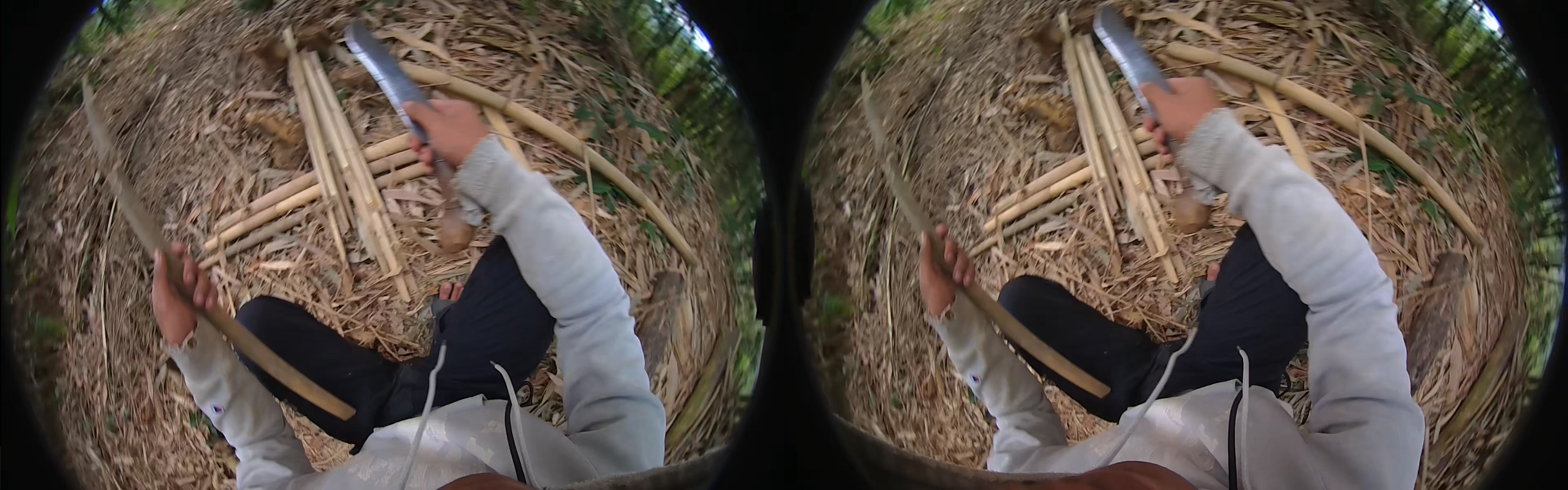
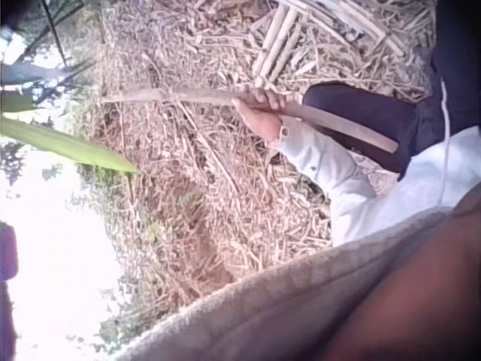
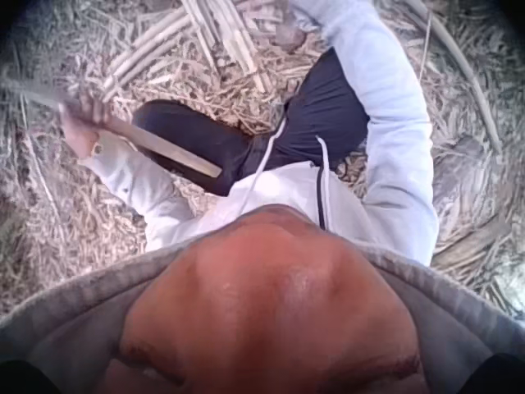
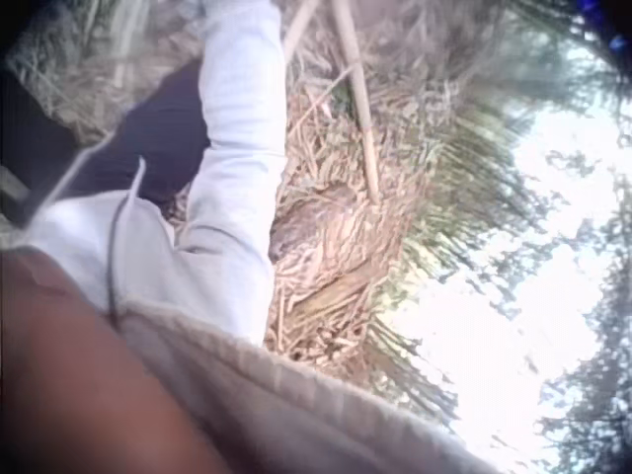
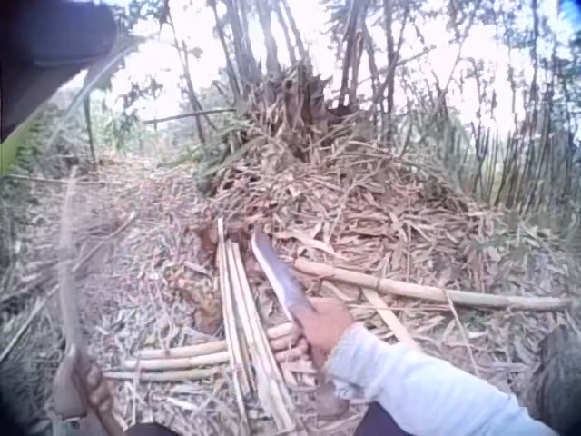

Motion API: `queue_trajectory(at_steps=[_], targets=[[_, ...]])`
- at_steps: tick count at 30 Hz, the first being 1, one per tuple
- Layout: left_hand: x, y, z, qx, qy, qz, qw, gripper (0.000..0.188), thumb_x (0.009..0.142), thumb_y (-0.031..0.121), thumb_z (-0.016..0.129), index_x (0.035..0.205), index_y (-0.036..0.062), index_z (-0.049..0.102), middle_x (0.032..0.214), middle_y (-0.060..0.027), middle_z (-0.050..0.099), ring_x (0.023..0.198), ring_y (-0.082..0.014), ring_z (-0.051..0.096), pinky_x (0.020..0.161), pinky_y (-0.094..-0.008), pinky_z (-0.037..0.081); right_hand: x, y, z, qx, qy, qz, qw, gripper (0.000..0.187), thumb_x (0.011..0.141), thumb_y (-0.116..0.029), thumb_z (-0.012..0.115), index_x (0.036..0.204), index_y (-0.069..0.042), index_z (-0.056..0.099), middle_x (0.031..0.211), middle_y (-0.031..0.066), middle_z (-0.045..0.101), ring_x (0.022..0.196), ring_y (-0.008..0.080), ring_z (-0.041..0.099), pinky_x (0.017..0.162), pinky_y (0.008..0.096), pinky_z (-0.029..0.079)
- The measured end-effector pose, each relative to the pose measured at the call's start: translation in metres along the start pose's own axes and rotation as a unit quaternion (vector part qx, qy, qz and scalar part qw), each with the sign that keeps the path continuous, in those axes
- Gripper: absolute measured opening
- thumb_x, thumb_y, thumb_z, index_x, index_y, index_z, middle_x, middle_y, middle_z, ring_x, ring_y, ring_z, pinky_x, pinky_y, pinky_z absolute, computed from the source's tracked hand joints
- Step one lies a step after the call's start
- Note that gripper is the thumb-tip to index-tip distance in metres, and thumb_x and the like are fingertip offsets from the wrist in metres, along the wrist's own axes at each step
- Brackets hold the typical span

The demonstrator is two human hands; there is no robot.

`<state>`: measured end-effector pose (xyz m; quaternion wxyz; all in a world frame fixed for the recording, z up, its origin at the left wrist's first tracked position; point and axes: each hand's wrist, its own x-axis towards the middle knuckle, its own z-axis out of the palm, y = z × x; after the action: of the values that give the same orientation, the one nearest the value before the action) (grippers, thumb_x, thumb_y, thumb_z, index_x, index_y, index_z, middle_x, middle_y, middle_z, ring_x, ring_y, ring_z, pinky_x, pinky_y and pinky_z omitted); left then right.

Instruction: The person peels and scrapes bamboo stalks using a large blade, handling individual strips and removing the outer layer.

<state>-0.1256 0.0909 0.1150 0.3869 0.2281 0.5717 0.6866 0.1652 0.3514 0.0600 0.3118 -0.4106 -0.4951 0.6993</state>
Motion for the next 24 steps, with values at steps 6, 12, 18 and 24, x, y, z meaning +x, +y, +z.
queue_trajectory(at_steps=[6,12,18,24], targets=[[0.074,0.049,-0.011,0.061,0.069,0.093,0.991,0.040,0.103,0.033,0.038,0.130,0.0047,0.045,0.080,-0.0024,0.047,0.059,-0.0122,0.045,0.053,-0.0283,0.042,-0.010,0.014,-0.010,0.050,-0.002,0.024,0.998,0.026,0.093,-0.028,0.060,0.089,-0.003,0.054,0.065,0.0054,0.056,0.044,0.0111,0.050,0.040,0.0291,0.047],[0.172,-0.080,0.051,0.321,0.171,0.079,0.928,0.040,0.098,0.031,0.046,0.122,-0.0002,0.055,0.078,-0.0112,0.057,0.064,-0.0143,0.051,0.059,-0.0314,0.044,-0.008,0.030,-0.018,0.068,-0.033,0.092,0.993,0.025,0.093,-0.027,0.060,0.090,-0.002,0.055,0.065,0.0062,0.057,0.045,0.0126,0.052,0.041,0.0303,0.048],[0.229,-0.260,0.068,0.259,0.117,0.018,0.959,0.047,0.078,0.023,0.078,0.111,-0.0031,0.058,0.096,-0.0182,0.068,0.082,-0.0237,0.066,0.076,-0.0350,0.052,0.005,0.037,-0.019,0.051,-0.066,0.105,0.991,0.026,0.095,-0.027,0.057,0.092,-0.002,0.055,0.065,0.0060,0.057,0.044,0.0123,0.052,0.041,0.0299,0.048],[0.267,-0.333,0.050,0.279,0.174,0.062,0.942,0.037,0.080,0.014,0.078,0.106,-0.0030,0.058,0.084,-0.0115,0.066,0.070,-0.0163,0.062,0.063,-0.0302,0.051,0.015,0.038,-0.010,0.054,-0.065,0.135,0.987,0.024,0.096,-0.026,0.056,0.093,-0.002,0.054,0.065,0.0055,0.056,0.045,0.0118,0.051,0.041,0.0290,0.047]])
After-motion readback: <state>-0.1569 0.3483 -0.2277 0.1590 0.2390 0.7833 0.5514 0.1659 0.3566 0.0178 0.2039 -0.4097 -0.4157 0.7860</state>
